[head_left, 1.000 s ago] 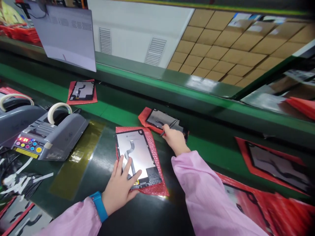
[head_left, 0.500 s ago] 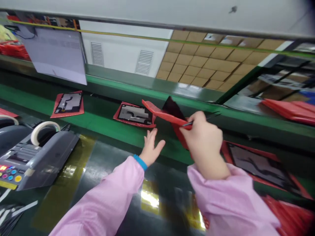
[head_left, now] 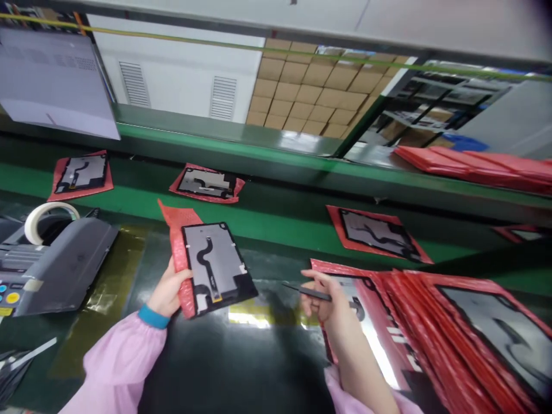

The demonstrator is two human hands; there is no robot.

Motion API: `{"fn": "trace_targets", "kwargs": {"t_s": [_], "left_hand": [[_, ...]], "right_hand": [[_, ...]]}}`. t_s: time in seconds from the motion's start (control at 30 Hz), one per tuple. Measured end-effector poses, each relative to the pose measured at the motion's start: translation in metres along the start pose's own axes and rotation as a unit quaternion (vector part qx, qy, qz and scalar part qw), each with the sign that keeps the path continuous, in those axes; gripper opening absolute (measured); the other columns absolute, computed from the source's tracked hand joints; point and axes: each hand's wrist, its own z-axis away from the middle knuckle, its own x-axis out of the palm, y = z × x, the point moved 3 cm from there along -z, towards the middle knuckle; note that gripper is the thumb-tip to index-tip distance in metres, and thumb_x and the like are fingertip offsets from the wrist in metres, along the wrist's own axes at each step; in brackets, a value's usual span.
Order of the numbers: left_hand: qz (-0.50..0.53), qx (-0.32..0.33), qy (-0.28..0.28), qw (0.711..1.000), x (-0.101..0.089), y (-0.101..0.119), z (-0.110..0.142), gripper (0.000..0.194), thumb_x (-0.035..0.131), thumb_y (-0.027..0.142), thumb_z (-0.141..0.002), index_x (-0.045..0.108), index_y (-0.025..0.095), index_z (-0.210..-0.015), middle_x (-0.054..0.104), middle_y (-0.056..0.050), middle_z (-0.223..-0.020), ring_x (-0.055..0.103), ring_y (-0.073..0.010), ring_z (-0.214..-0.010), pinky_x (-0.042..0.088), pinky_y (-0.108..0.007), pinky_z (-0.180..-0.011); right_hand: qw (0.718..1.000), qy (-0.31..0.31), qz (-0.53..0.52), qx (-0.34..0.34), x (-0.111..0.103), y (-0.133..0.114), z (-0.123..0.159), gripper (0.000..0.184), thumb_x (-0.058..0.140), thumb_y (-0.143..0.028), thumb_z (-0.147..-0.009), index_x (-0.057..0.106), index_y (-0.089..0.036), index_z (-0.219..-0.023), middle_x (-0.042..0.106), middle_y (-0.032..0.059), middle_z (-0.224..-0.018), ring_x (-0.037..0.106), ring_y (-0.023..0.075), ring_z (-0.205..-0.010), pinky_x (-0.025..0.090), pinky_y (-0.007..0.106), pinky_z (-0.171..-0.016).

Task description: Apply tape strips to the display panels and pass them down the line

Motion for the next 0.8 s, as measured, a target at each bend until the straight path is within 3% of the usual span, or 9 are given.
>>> {"fn": "trace_targets", "kwargs": {"t_s": [0.13, 0.27, 0.37, 0.43, 0.5, 0.6, 0.7, 0.77, 0.8], "left_hand": [[-0.089, -0.075, 0.024, 0.993, -0.037, 0.002, 0.043, 0.079, 0.075, 0.010, -0.049, 0.054, 0.019, -0.124, 0.071, 0.003, -0.079, 0.067, -0.0174, -0.058, 0.056, -0.028, -0.056], [-0.193, -0.115, 0.036, 0.974, -0.067, -0.009, 0.074, 0.076, 0.076, 0.017, -0.056, 0.054, 0.019, -0.129, 0.069, 0.002, -0.076, 0.070, -0.0217, -0.067, 0.057, -0.028, -0.058], [-0.264, -0.036, 0.038, 0.963, -0.079, -0.022, 0.087, 0.071, 0.075, 0.031, -0.071, 0.051, 0.022, -0.137, 0.072, -0.007, -0.106, 0.068, -0.0301, -0.109, 0.059, -0.037, -0.086], [-0.334, 0.106, 0.053, 0.935, -0.083, -0.024, 0.096, 0.073, 0.069, 0.037, -0.081, 0.040, 0.027, -0.147, 0.058, -0.010, -0.139, 0.049, -0.0332, -0.137, 0.047, -0.046, -0.108], [-0.435, 0.298, 0.061, 0.847, -0.084, -0.019, 0.111, 0.082, 0.067, 0.030, -0.085, 0.024, 0.033, -0.156, 0.032, -0.007, -0.161, 0.025, -0.0325, -0.150, 0.028, -0.053, -0.120], [-0.593, 0.499, -0.039, 0.630, -0.076, -0.011, 0.135, 0.092, 0.061, 0.007, -0.084, 0.015, 0.037, -0.158, 0.012, 0.004, -0.168, 0.010, -0.0289, -0.154, 0.012, -0.054, -0.125], [-0.701, 0.519, -0.226, 0.433, -0.070, -0.016, 0.146, 0.073, 0.054, 0.007, -0.087, 0.035, 0.032, -0.153, 0.027, 0.005, -0.164, 0.019, -0.0256, -0.152, 0.007, -0.049, -0.126], [-0.746, 0.491, -0.276, 0.355, -0.071, -0.023, 0.144, 0.061, 0.058, 0.020, -0.089, 0.045, 0.029, -0.148, 0.036, 0.001, -0.160, 0.018, -0.0289, -0.152, 0.002, -0.050, -0.125], [-0.761, 0.482, -0.276, 0.336, -0.072, -0.027, 0.141, 0.060, 0.061, 0.027, -0.088, 0.047, 0.028, -0.147, 0.038, -0.001, -0.159, 0.015, -0.0317, -0.153, 0.001, -0.053, -0.124]], "right_hand": [[0.997, 0.053, -0.005, 0.052, -0.006, 0.044, 0.030, 0.056, 0.068, -0.073, -0.072, 0.062, -0.021, -0.090, 0.067, 0.0018, -0.064, 0.063, 0.0168, -0.051, 0.051, 0.028, -0.046], [0.993, 0.089, 0.049, 0.052, -0.002, 0.063, 0.055, 0.054, 0.079, -0.068, -0.064, 0.064, -0.019, -0.081, 0.065, 0.0016, -0.061, 0.060, 0.0157, -0.047, 0.049, 0.027, -0.041], [0.992, 0.103, 0.079, 0.005, -0.002, 0.060, 0.062, 0.044, 0.077, -0.060, -0.071, 0.058, -0.021, -0.073, 0.061, -0.0015, -0.056, 0.056, 0.0128, -0.043, 0.048, 0.025, -0.041], [0.992, 0.097, 0.081, -0.016, -0.001, 0.057, 0.063, 0.043, 0.074, -0.061, -0.075, 0.057, -0.022, -0.077, 0.062, -0.0008, -0.058, 0.057, 0.0138, -0.045, 0.048, 0.025, -0.040], [0.991, 0.090, 0.091, -0.022, -0.001, 0.058, 0.063, 0.044, 0.073, -0.062, -0.075, 0.056, -0.022, -0.081, 0.063, -0.0008, -0.059, 0.059, 0.0147, -0.046, 0.050, 0.026, -0.042], [0.988, 0.085, 0.126, -0.012, 0.000, 0.063, 0.064, 0.043, 0.075, -0.060, -0.073, 0.056, -0.022, -0.081, 0.063, -0.0016, -0.058, 0.058, 0.0142, -0.046, 0.050, 0.026, -0.044], [0.987, 0.071, 0.144, 0.002, -0.001, 0.068, 0.064, 0.041, 0.074, -0.058, -0.076, 0.056, -0.022, -0.082, 0.063, -0.0017, -0.059, 0.055, 0.0128, -0.043, 0.046, 0.025, -0.043], [0.987, 0.060, 0.147, 0.009, -0.001, 0.069, 0.063, 0.039, 0.073, -0.057, -0.078, 0.056, -0.022, -0.081, 0.065, -0.0006, -0.061, 0.053, 0.0119, -0.040, 0.044, 0.025, -0.041], [0.987, 0.055, 0.147, 0.011, -0.001, 0.069, 0.062, 0.039, 0.073, -0.057, -0.078, 0.056, -0.022, -0.080, 0.066, 0.0001, -0.062, 0.052, 0.0115, -0.040, 0.043, 0.025, -0.040]]}}
